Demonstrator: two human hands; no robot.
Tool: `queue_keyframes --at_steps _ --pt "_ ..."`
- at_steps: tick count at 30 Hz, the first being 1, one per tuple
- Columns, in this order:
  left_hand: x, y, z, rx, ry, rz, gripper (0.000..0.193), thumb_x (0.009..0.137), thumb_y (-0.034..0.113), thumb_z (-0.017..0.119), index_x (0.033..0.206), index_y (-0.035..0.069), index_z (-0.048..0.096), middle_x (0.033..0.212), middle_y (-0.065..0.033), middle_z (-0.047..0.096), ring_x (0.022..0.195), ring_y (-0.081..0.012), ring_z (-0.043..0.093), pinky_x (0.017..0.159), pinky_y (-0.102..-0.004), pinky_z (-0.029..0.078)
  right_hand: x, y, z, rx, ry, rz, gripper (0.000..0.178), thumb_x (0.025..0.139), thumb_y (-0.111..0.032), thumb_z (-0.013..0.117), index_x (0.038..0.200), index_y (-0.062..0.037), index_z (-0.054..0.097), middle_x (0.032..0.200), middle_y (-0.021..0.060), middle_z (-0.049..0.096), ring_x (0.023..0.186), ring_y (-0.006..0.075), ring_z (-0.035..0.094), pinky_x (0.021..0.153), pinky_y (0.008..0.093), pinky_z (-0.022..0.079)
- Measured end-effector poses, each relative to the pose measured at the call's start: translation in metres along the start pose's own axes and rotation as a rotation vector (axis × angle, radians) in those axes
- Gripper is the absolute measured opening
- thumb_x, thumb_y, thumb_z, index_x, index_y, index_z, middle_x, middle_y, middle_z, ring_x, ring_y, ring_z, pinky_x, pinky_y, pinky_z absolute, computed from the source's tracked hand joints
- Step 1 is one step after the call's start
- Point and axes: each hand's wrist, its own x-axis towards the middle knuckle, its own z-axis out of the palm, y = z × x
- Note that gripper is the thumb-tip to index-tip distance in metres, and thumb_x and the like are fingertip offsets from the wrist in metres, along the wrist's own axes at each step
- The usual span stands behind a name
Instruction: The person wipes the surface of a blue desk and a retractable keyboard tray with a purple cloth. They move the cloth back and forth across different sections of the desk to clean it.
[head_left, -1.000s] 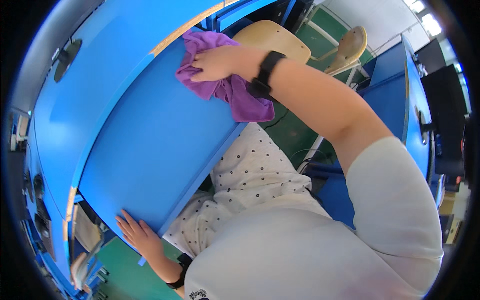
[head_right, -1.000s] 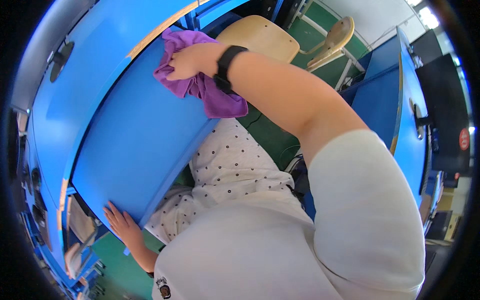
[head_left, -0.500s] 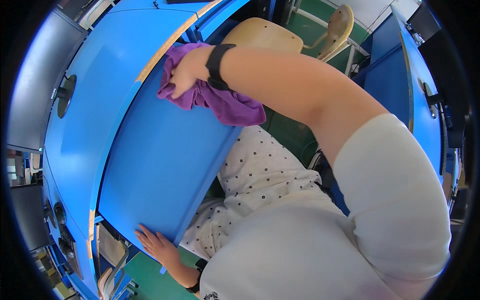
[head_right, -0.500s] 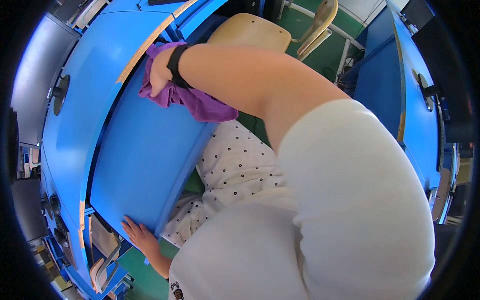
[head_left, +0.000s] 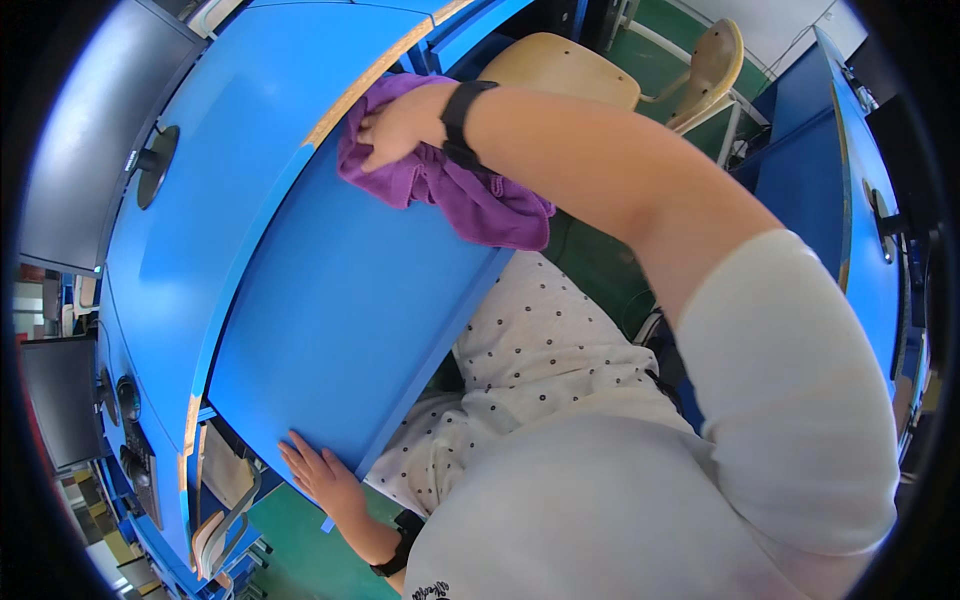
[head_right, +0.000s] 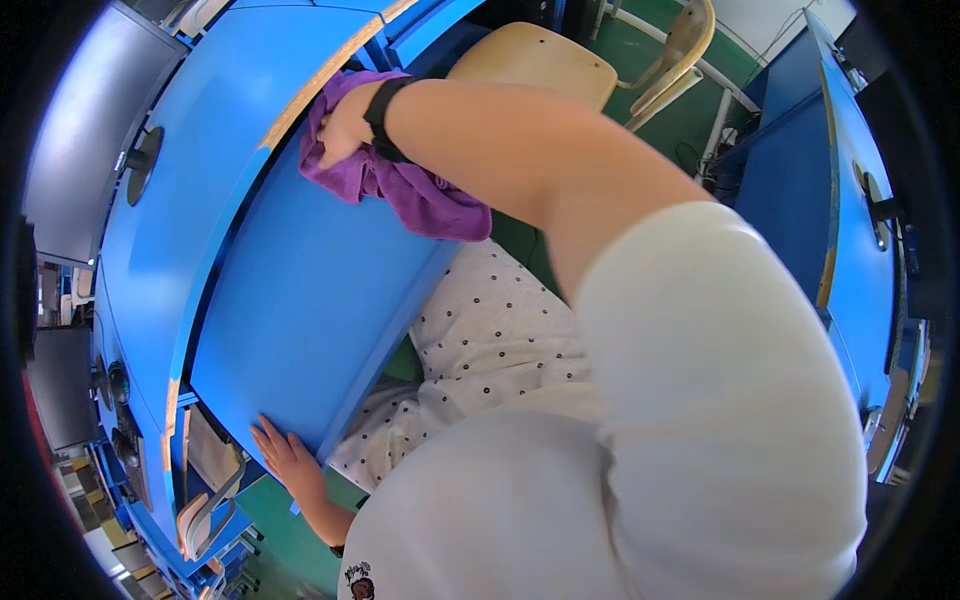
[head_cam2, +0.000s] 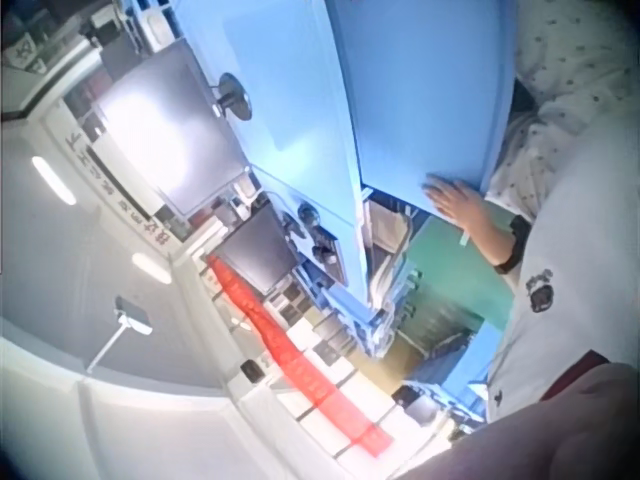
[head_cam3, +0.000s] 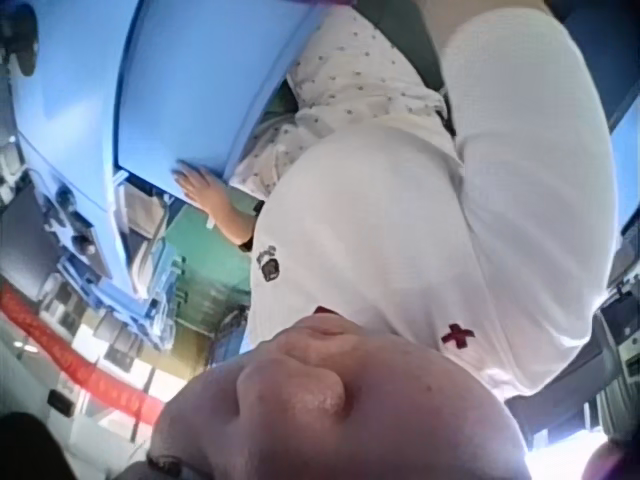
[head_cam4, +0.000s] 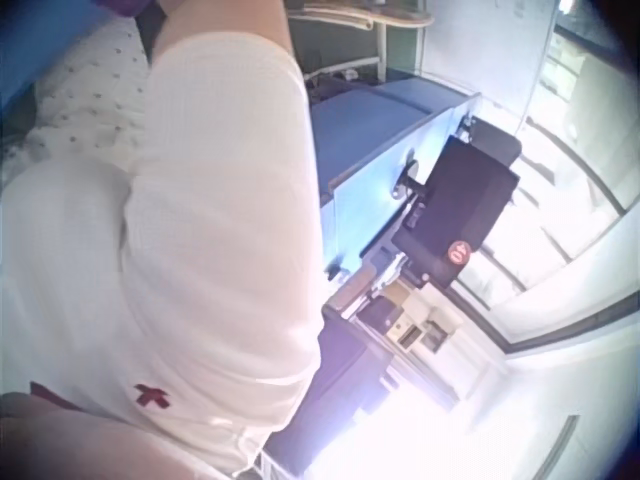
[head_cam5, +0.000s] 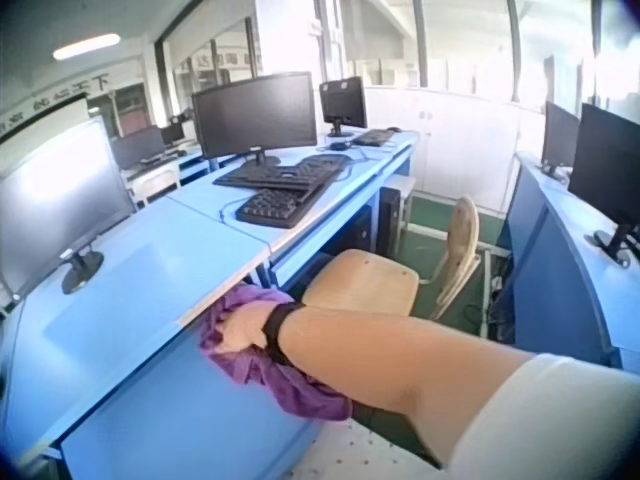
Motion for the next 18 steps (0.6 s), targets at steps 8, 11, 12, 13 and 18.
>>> queue_keyframes --at_steps 8,11,12,13,18 --pt "-0.002 0.002 -0.005 -0.014 -0.033 -0.038 0.059 0.103 0.024 0.042 0.16 0.015 0.027 0.166 -0.0178 0.018 0.153 -0.037 0.019 0.122 -0.0527 0.014 -0.005 -0.007 0.021 0.027 0.096 -0.076 0.089 0.092 -0.068 0.041 0.158 -0.01 0.029 0.167 0.014 0.018 0.154 0.031 0.017 0.125 0.044 0.014" --pt "-0.002 0.008 -0.009 0.009 -0.042 -0.071 0.06 0.103 0.023 0.043 0.16 0.015 0.027 0.166 -0.0181 0.018 0.152 -0.0377 0.019 0.122 -0.0528 0.014 -0.034 0.001 0.025 0.048 0.065 -0.099 0.087 0.092 -0.07 0.041 0.151 -0.0055 0.043 0.159 0.0175 0.037 0.147 0.0349 0.034 0.122 0.0433 0.023" --pt "-0.002 0.009 -0.007 0.007 -0.031 -0.075 0.06 0.103 0.023 0.043 0.16 0.015 0.027 0.166 -0.0181 0.018 0.152 -0.0377 0.019 0.122 -0.0528 0.014 -0.03 0.0 0.019 0.042 0.075 -0.103 0.087 0.092 -0.07 0.041 0.151 -0.0055 0.043 0.159 0.0175 0.037 0.147 0.0349 0.034 0.122 0.0433 0.023" --pt "-0.002 0.008 -0.003 -0.003 -0.029 -0.047 0.06 0.103 0.024 0.043 0.16 0.014 0.027 0.166 -0.0184 0.019 0.152 -0.0381 0.019 0.122 -0.0529 0.014 -0.023 0.0 0.014 0.036 0.029 -0.046 0.086 0.094 -0.069 0.04 0.152 -0.0058 0.041 0.16 0.0176 0.034 0.149 0.035 0.03 0.122 0.0432 0.023" --pt "0.005 0.01 0.002 -0.033 -0.003 0.027 0.058 0.103 0.024 0.042 0.159 0.017 0.028 0.166 -0.0178 0.02 0.152 -0.0372 0.02 0.121 -0.0521 0.015 0.024 0.019 0.009 0.099 0.242 0.092 0.09 0.094 -0.07 0.041 0.153 -0.0025 0.036 0.163 0.0167 0.028 0.15 0.033 0.028 0.122 0.042 0.026"
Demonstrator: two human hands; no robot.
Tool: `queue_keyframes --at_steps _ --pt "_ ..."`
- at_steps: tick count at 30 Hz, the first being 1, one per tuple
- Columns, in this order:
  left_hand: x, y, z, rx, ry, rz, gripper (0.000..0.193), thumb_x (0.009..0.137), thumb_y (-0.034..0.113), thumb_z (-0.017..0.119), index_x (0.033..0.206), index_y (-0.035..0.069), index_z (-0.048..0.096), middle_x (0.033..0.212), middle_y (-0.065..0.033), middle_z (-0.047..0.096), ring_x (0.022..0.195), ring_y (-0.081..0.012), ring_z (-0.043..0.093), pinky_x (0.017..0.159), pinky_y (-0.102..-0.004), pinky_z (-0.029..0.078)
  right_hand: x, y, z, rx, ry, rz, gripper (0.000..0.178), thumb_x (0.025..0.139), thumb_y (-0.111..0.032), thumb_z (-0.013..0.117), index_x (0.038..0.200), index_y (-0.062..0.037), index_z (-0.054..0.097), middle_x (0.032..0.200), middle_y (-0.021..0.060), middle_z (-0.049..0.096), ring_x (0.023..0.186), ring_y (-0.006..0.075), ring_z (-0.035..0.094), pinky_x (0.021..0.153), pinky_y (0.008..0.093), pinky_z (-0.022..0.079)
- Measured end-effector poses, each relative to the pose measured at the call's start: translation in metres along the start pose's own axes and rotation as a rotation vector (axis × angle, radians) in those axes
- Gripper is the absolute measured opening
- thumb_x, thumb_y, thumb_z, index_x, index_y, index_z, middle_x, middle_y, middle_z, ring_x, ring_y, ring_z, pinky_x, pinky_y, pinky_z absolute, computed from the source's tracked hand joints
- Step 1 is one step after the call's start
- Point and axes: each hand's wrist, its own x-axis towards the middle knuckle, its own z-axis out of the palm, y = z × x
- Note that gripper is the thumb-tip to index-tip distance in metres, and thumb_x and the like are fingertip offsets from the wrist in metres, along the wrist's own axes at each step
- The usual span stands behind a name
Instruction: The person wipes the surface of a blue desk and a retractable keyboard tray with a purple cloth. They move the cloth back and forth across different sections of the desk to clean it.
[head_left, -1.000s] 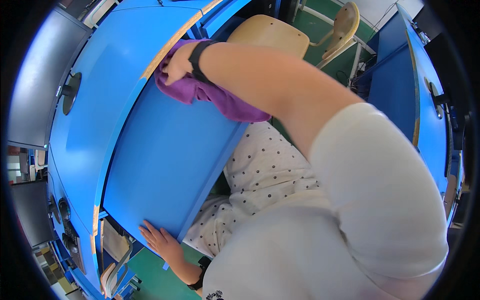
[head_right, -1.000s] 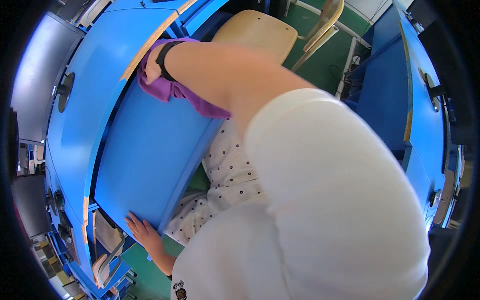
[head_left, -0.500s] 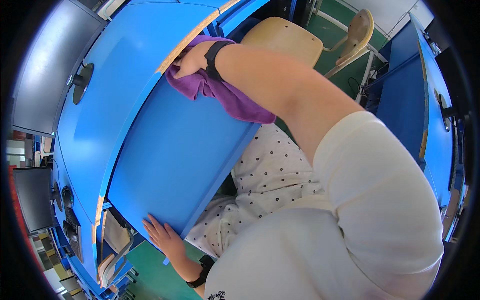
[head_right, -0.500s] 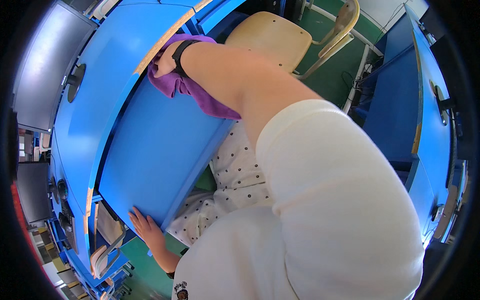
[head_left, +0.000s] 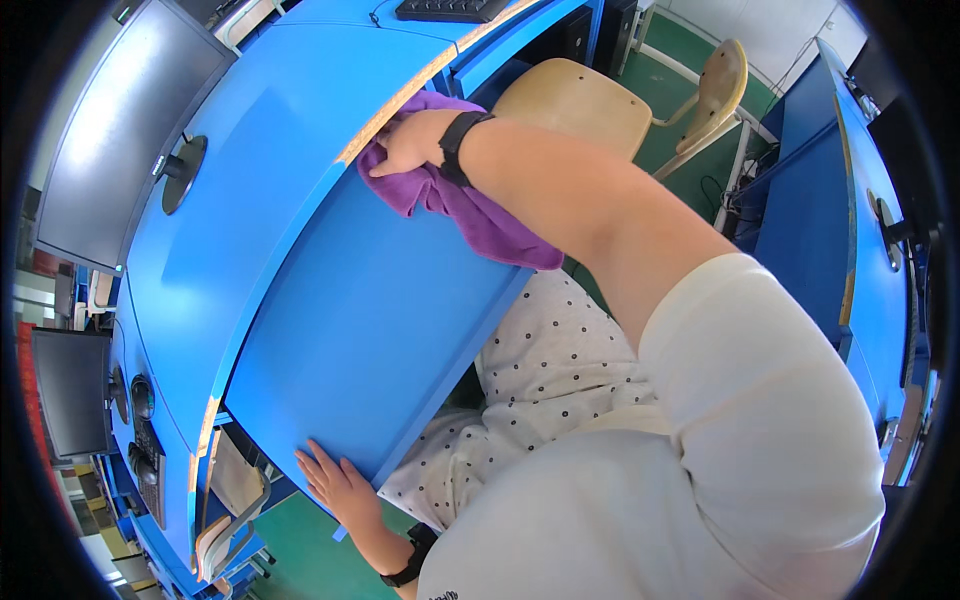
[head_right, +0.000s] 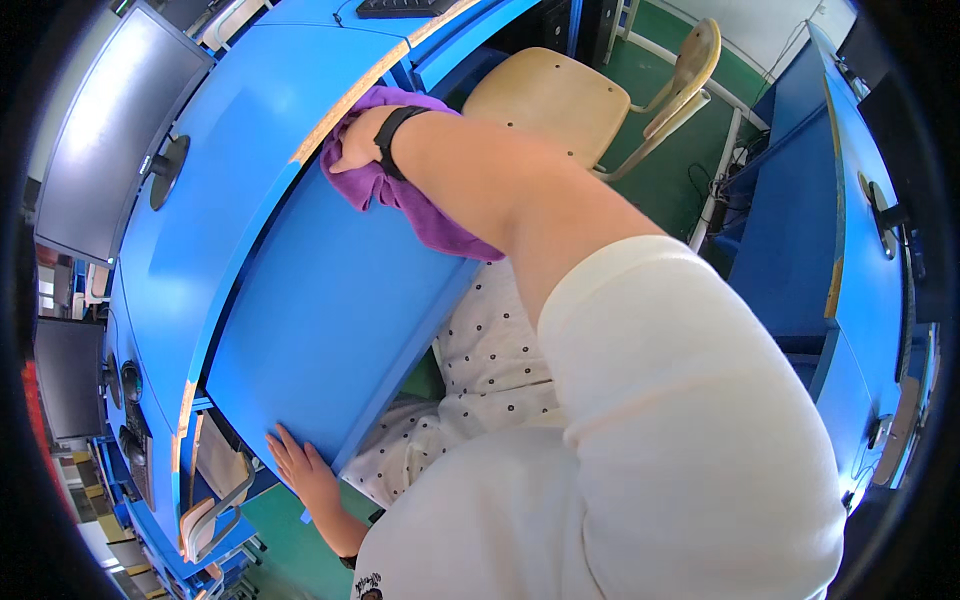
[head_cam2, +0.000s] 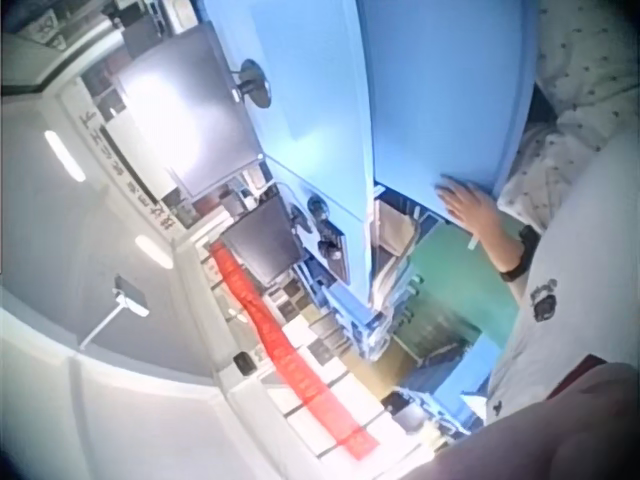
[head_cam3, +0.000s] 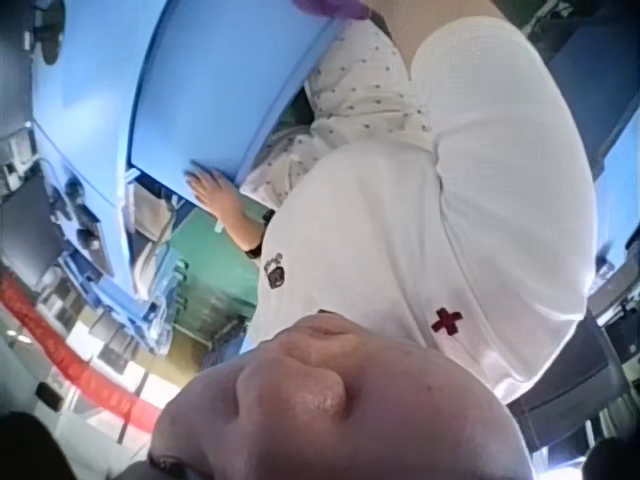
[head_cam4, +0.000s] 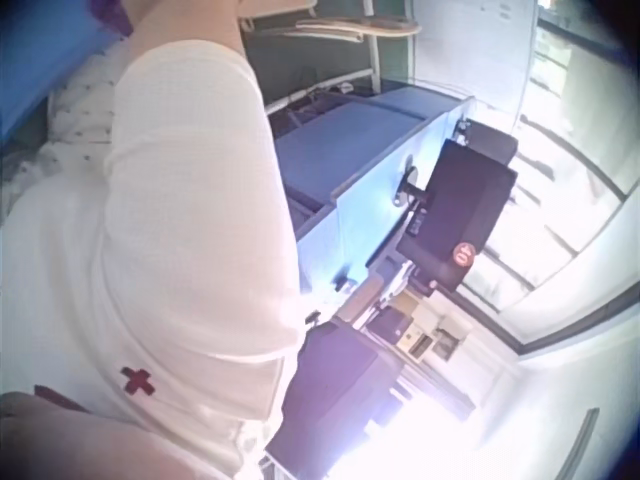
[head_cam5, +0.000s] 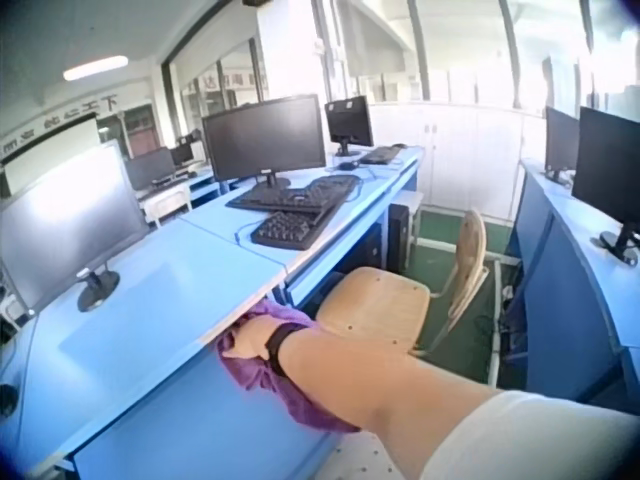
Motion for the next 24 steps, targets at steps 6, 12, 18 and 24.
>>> queue_keyframes --at_steps 6,12,18,24 --pt "-0.014 -0.004 -0.004 0.038 -0.007 -0.062 0.058 0.103 0.025 0.042 0.159 0.017 0.028 0.166 -0.0178 0.019 0.153 -0.037 0.019 0.121 -0.0521 0.015 -0.061 -0.021 0.012 -0.078 -0.046 -0.126 0.082 0.097 -0.064 0.042 0.137 0.0064 0.054 0.151 0.0215 0.044 0.142 0.0366 0.04 0.116 0.0434 0.036" --pt "-0.008 -0.007 0.002 0.034 0.016 -0.014 0.057 0.104 0.025 0.041 0.159 0.016 0.029 0.166 -0.0178 0.02 0.152 -0.0373 0.02 0.121 -0.0527 0.015 -0.011 -0.004 0.004 0.117 0.107 0.016 0.074 0.091 -0.066 0.049 0.126 -0.0025 0.067 0.125 0.0194 0.068 0.124 0.0367 0.058 0.108 0.0433 0.041" --pt "-0.007 -0.003 -0.002 0.013 -0.012 -0.025 0.059 0.102 0.023 0.044 0.159 0.014 0.03 0.165 -0.019 0.021 0.151 -0.0393 0.021 0.121 -0.0546 0.016 -0.002 0.0 0.022 0.039 0.112 -0.006 0.086 0.096 -0.066 0.042 0.153 -0.003 0.036 0.161 0.0185 0.032 0.147 0.0352 0.032 0.12 0.0439 0.028" --pt "-0.011 -0.003 -0.005 0.044 0.0 -0.044 0.058 0.102 0.023 0.043 0.159 0.014 0.03 0.165 -0.0187 0.021 0.152 -0.0374 0.02 0.121 -0.0551 0.016 -0.057 0.002 0.006 0.048 -0.029 -0.031 0.088 0.096 -0.07 0.035 0.145 0.0018 0.048 0.154 0.0226 0.041 0.146 0.0357 0.033 0.121 0.044 0.026"
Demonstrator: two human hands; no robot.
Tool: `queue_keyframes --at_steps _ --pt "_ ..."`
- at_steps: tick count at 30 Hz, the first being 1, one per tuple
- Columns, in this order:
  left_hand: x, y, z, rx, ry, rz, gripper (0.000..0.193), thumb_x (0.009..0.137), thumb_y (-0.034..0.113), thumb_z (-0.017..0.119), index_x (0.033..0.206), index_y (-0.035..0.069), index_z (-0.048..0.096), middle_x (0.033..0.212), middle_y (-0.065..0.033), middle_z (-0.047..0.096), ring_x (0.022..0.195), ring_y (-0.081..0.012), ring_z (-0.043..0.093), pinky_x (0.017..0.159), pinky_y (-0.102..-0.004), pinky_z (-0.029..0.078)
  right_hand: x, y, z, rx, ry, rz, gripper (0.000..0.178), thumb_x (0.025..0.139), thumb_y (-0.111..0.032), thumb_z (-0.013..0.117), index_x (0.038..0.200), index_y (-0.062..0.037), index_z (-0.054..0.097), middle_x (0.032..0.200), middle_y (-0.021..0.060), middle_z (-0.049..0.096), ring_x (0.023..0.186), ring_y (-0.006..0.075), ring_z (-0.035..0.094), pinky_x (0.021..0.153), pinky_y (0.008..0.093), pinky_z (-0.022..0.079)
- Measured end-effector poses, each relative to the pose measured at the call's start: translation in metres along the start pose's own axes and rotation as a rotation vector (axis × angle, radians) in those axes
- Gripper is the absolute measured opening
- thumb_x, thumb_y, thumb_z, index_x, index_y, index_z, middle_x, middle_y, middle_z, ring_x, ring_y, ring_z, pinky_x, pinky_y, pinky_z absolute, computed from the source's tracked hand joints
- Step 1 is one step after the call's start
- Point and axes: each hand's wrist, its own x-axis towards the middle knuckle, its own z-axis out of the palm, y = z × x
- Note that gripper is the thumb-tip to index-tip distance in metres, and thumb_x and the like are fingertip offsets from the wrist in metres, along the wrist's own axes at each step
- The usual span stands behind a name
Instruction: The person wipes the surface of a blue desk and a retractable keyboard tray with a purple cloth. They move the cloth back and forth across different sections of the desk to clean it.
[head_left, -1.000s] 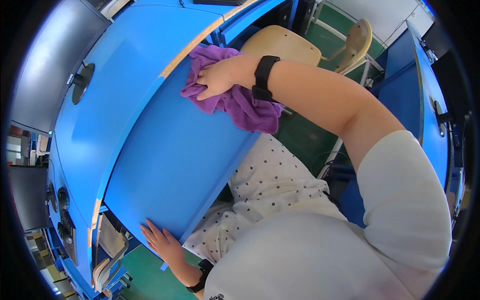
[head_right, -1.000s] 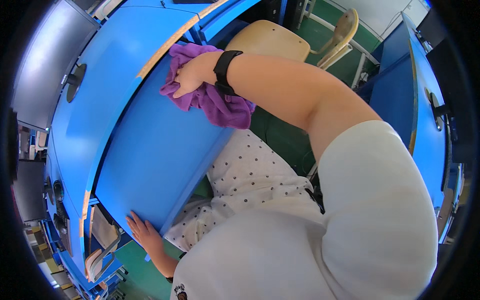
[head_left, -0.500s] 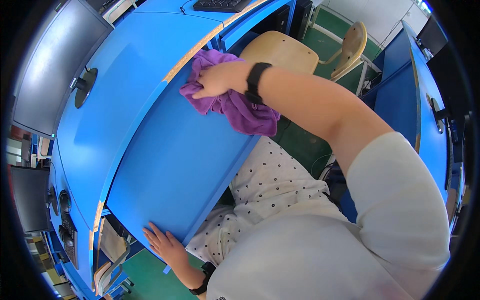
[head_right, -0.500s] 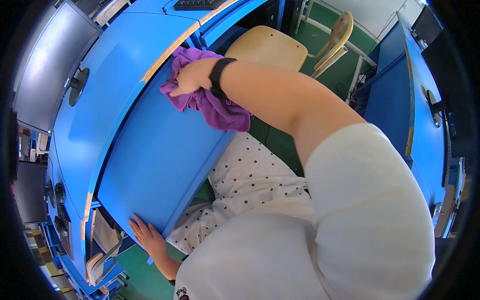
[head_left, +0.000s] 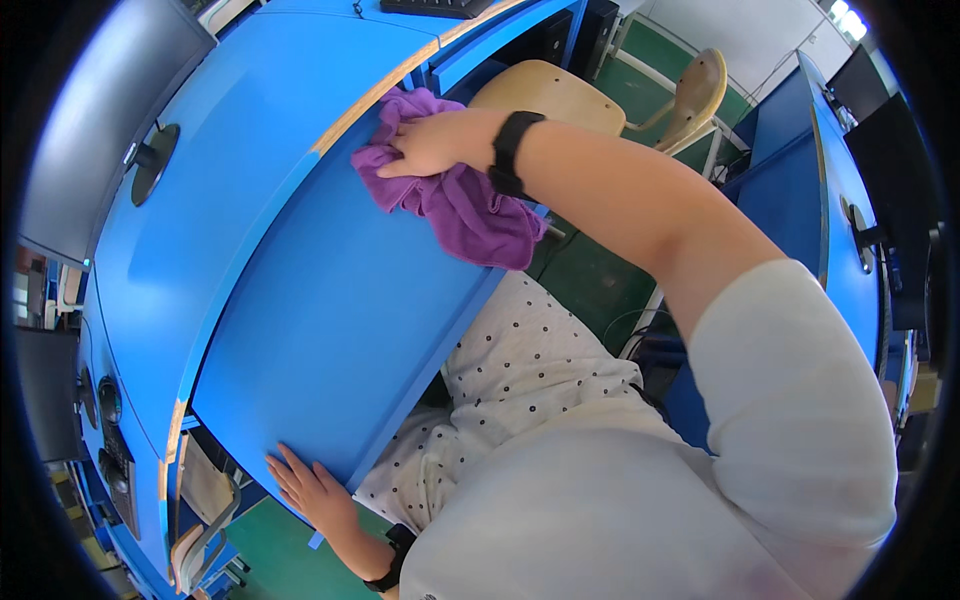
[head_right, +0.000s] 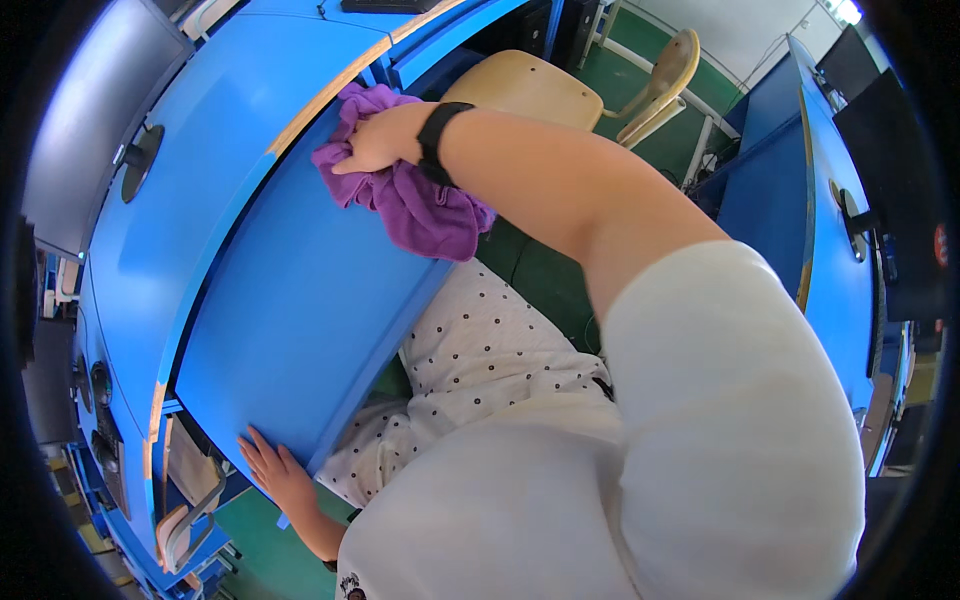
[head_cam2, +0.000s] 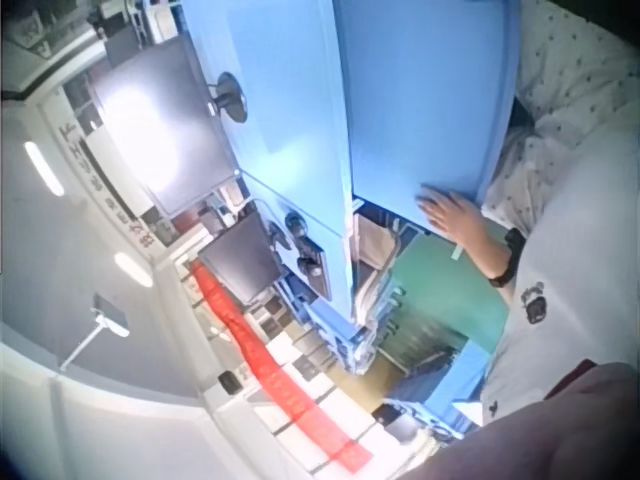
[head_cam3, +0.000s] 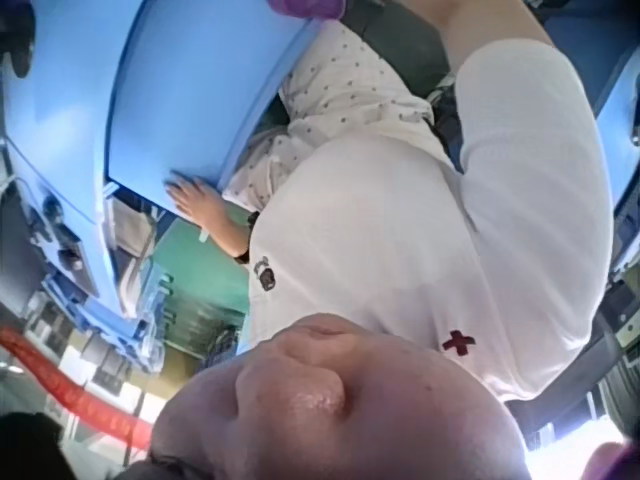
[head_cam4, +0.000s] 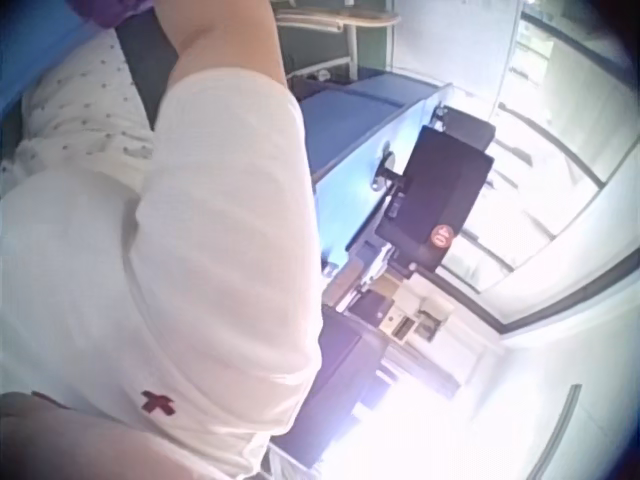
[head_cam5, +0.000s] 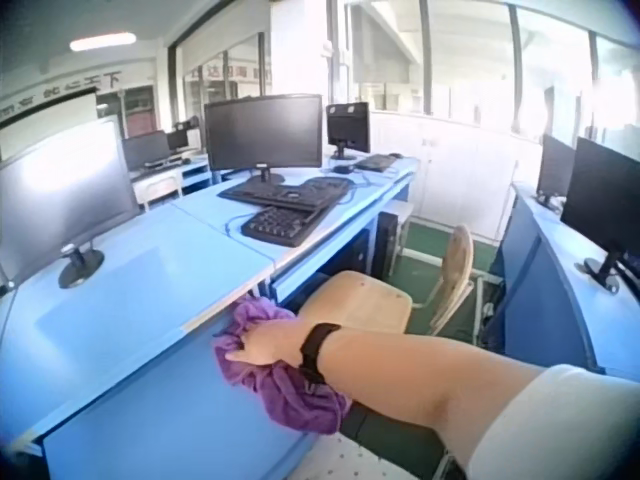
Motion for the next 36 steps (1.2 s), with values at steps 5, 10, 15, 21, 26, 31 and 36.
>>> queue_keyframes --at_steps 5,10,15,21,26,31,36 --pt "0.001 0.0 0.003 -0.018 -0.015 0.021 0.058 0.103 0.023 0.042 0.159 0.013 0.03 0.165 -0.0188 0.021 0.152 -0.0371 0.02 0.121 -0.0542 0.015 0.055 0.005 -0.008 -0.021 0.02 0.231 0.076 0.102 -0.058 0.029 0.158 -0.0061 0.027 0.166 0.015 0.021 0.154 0.0311 0.017 0.125 0.0446 0.017" --pt "0.005 0.0 0.002 -0.019 0.001 0.036 0.058 0.103 0.022 0.042 0.159 0.013 0.029 0.165 -0.0188 0.021 0.152 -0.0375 0.02 0.121 -0.0542 0.015 0.031 0.012 0.014 -0.102 0.078 0.133 0.065 0.104 -0.05 0.033 0.147 -0.0027 0.045 0.155 0.0182 0.041 0.145 0.0331 0.037 0.12 0.0428 0.028" --pt "0.0 0.0 0.0 0.003 -0.005 -0.008 0.058 0.103 0.023 0.042 0.159 0.014 0.029 0.166 -0.0189 0.02 0.152 -0.0391 0.02 0.121 -0.0536 0.015 0.016 0.002 -0.009 -0.162 -0.105 0.058 0.063 0.104 -0.048 0.034 0.141 -0.0007 0.052 0.145 0.0175 0.053 0.134 0.0341 0.05 0.115 0.0428 0.036" --pt "0.001 0.0 0.002 -0.016 -0.004 0.045 0.057 0.104 0.023 0.04 0.159 0.014 0.028 0.166 -0.019 0.019 0.152 -0.0395 0.021 0.121 -0.0531 0.015 0.069 0.008 -0.014 0.065 0.197 0.122 0.062 0.102 -0.049 0.044 0.147 -0.0077 0.048 0.15 0.0163 0.049 0.136 0.0359 0.048 0.114 0.0443 0.038" --pt "-0.001 0.001 0.004 0.003 0.01 0.027 0.057 0.103 0.022 0.041 0.158 0.013 0.031 0.166 -0.0171 0.021 0.151 -0.0384 0.023 0.121 -0.0532 0.016 0.058 0.021 0.011 -0.092 0.124 0.069 0.067 0.104 -0.05 0.034 0.15 -0.0024 0.04 0.157 0.0177 0.038 0.146 0.0338 0.034 0.121 0.0419 0.027" --pt "-0.003 -0.002 0.003 0.034 0.04 0.025 0.057 0.103 0.022 0.042 0.158 0.013 0.031 0.166 -0.017 0.022 0.151 -0.0382 0.023 0.121 -0.0528 0.017 0.024 0.027 0.008 -0.236 0.048 -0.06 0.067 0.104 -0.051 0.036 0.14 0.0037 0.049 0.146 0.027 0.048 0.14 0.0389 0.042 0.119 0.0441 0.031" --pt "-0.002 -0.003 0.007 -0.008 0.082 0.114 0.056 0.103 0.02 0.041 0.158 0.013 0.031 0.165 -0.0183 0.024 0.151 -0.0363 0.023 0.121 -0.0498 0.018 0.067 0.024 0.001 -0.219 0.102 0.065 0.079 0.101 -0.057 0.04 0.153 0.0025 0.032 0.161 0.026 0.024 0.149 0.0403 0.026 0.122 0.0455 0.026"
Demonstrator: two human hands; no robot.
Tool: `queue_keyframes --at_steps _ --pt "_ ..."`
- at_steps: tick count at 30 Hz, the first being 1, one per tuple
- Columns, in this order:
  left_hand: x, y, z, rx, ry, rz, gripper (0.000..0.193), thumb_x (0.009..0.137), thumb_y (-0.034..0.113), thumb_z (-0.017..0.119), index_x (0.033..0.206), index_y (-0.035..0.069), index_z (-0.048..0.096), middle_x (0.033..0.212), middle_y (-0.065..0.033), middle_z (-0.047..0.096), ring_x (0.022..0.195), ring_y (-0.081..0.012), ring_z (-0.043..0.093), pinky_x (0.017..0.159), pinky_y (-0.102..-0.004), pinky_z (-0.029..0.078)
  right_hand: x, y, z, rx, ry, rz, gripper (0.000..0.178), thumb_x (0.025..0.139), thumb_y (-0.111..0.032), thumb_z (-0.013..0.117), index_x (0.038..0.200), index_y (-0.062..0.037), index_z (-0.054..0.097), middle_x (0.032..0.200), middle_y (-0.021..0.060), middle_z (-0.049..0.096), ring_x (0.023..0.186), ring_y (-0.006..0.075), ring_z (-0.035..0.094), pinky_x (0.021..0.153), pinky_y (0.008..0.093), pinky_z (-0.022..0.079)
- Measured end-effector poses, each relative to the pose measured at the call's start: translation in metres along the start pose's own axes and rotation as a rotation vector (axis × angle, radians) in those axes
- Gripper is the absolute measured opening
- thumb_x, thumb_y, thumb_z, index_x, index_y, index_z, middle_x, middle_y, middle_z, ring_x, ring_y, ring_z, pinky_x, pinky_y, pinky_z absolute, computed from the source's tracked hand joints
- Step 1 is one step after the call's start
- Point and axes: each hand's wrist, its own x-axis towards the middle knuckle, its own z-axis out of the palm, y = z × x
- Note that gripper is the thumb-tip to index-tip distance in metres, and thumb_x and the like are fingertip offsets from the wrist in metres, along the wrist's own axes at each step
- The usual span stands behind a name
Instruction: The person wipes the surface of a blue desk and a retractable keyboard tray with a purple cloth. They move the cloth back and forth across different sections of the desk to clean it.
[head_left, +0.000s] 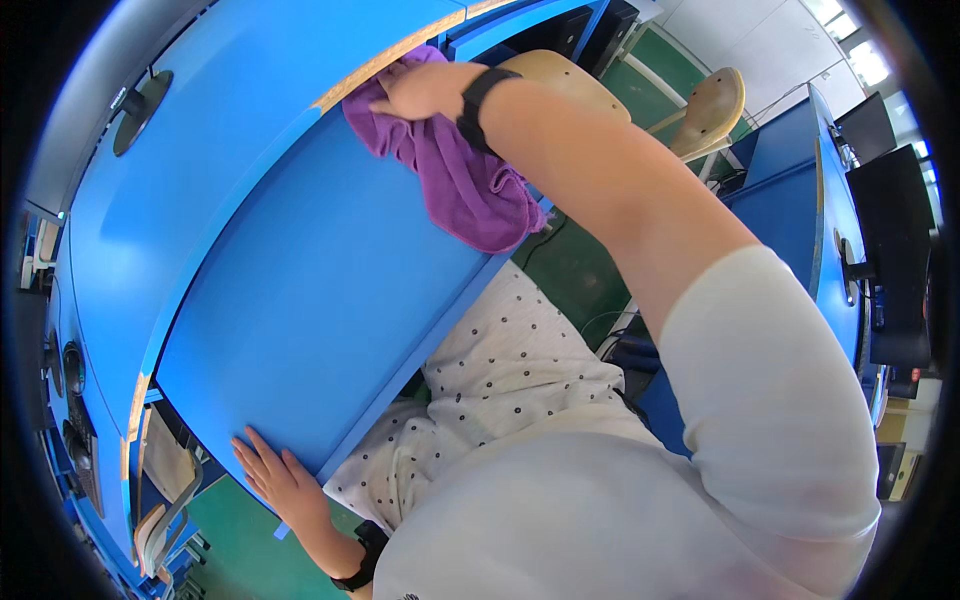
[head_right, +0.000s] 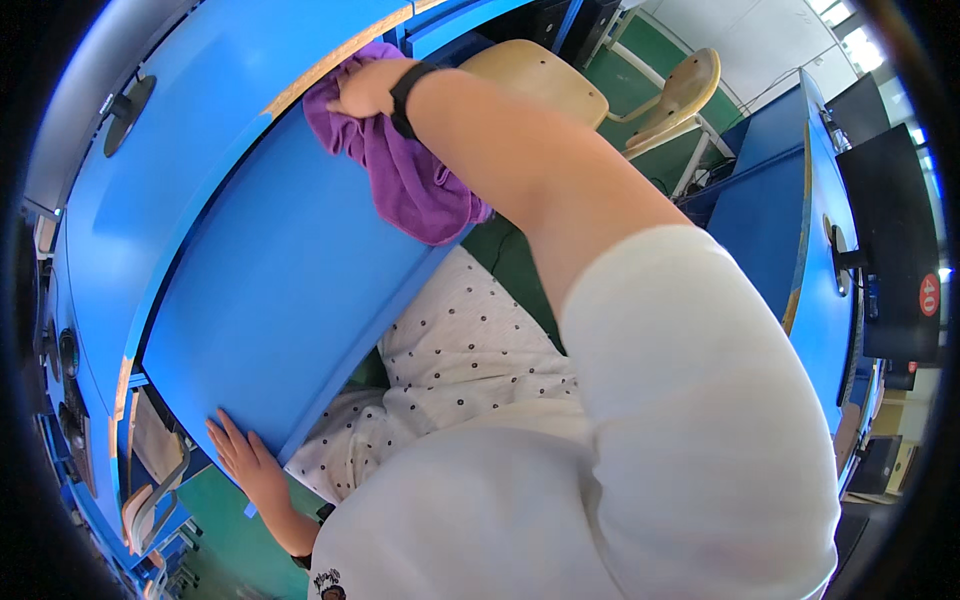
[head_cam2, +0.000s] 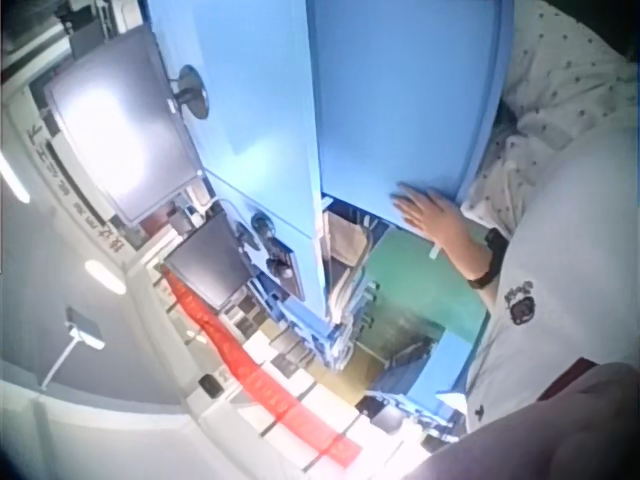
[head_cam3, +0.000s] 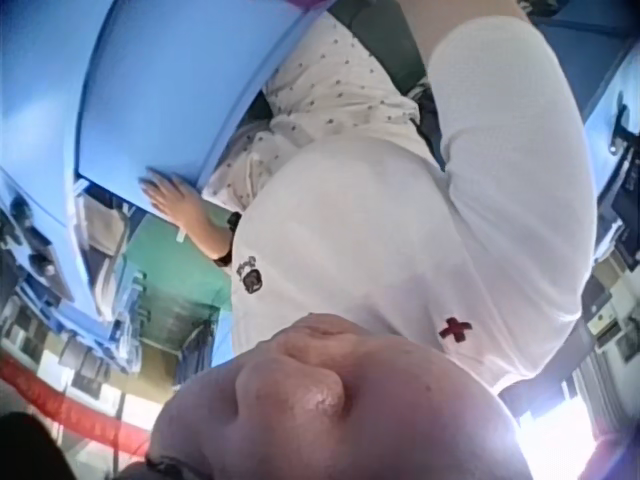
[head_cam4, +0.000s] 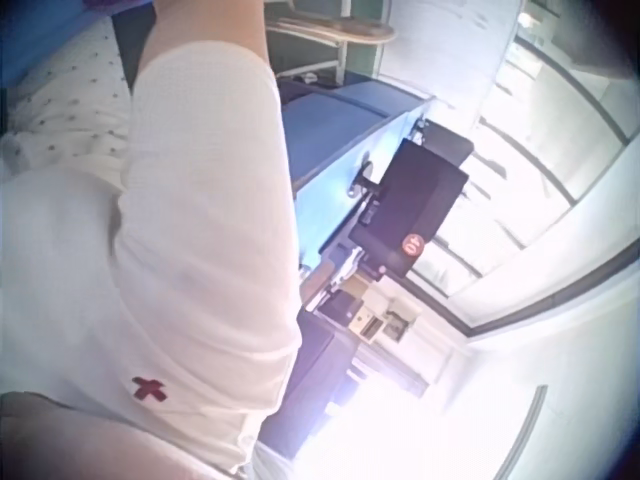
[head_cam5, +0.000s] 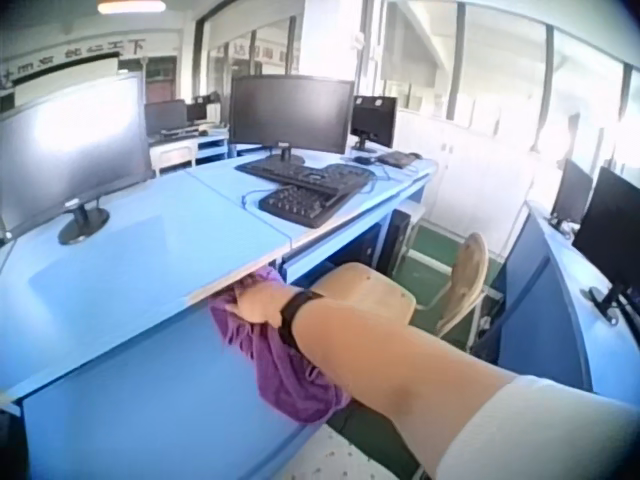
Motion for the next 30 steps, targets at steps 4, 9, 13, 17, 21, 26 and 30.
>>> queue_keyframes --at_steps 4,9,13,17,21,26,30 --pt "0.002 0.008 -0.004 -0.021 -0.047 -0.071 0.056 0.104 0.022 0.041 0.158 0.013 0.032 0.165 -0.0189 0.024 0.151 -0.0382 0.022 0.121 -0.0521 0.017 0.027 0.007 -0.004 0.062 -0.012 0.001 0.078 0.102 -0.056 0.037 0.15 0.0053 0.036 0.158 0.0207 0.035 0.147 0.0326 0.035 0.121 0.0419 0.029" --pt "-0.002 -0.003 -0.003 0.025 -0.025 -0.071 0.055 0.104 0.021 0.041 0.158 0.013 0.032 0.165 -0.018 0.023 0.151 -0.0365 0.024 0.121 -0.0514 0.017 -0.03 -0.002 0.01 -0.033 0.033 -0.075 0.069 0.102 -0.054 0.039 0.141 0.0025 0.049 0.144 0.0242 0.05 0.134 0.0385 0.048 0.112 0.0444 0.039" --pt "0.0 -0.001 -0.001 0.027 -0.021 -0.064 0.056 0.104 0.021 0.041 0.158 0.013 0.033 0.165 -0.0176 0.023 0.151 -0.037 0.024 0.121 -0.0511 0.017 -0.104 0.029 0.001 0.112 -0.027 -0.179 0.056 0.104 -0.046 0.042 0.131 0.0011 0.055 0.136 0.0221 0.055 0.127 0.0375 0.052 0.107 0.0435 0.042" --pt "0.002 -0.001 0.001 0.009 -0.008 -0.036 0.056 0.103 0.022 0.041 0.158 0.013 0.033 0.165 -0.0175 0.023 0.151 -0.0376 0.024 0.121 -0.051 0.017 -0.135 0.044 0.012 0.261 0.123 -0.271 0.046 0.104 -0.041 0.047 0.12 0.0001 0.06 0.123 0.0178 0.061 0.118 0.0362 0.057 0.102 0.042 0.045" --pt "0.001 -0.001 0.002 0.018 -0.009 -0.04 0.056 0.103 0.022 0.041 0.158 0.013 0.033 0.165 -0.0178 0.023 0.151 -0.038 0.024 0.121 -0.0511 0.017 -0.127 0.043 0.004 0.197 0.061 -0.369 0.042 0.101 -0.039 0.049 0.12 -0.0043 0.064 0.117 0.0152 0.063 0.116 0.0331 0.058 0.101 0.0423 0.048" --pt "0.002 0.0 0.0 0.01 -0.013 -0.045 0.056 0.103 0.022 0.042 0.158 0.013 0.033 0.165 -0.0182 0.023 0.151 -0.0383 0.024 0.121 -0.0514 0.018 -0.118 0.025 -0.004 0.051 0.309 -0.104 0.05 0.09 -0.042 0.066 0.123 -0.0041 0.063 0.116 0.0135 0.061 0.116 0.0344 0.057 0.099 0.0423 0.05" --pt "0.002 0.001 0.0 0.006 -0.013 -0.052 0.056 0.103 0.022 0.042 0.158 0.013 0.033 0.165 -0.0183 0.023 0.151 -0.0382 0.023 0.121 -0.0519 0.018 -0.116 0.021 0.004 0.016 0.459 0.074 0.06 0.089 -0.045 0.067 0.128 -0.0007 0.059 0.125 0.0176 0.058 0.121 0.0372 0.055 0.103 0.044 0.048"
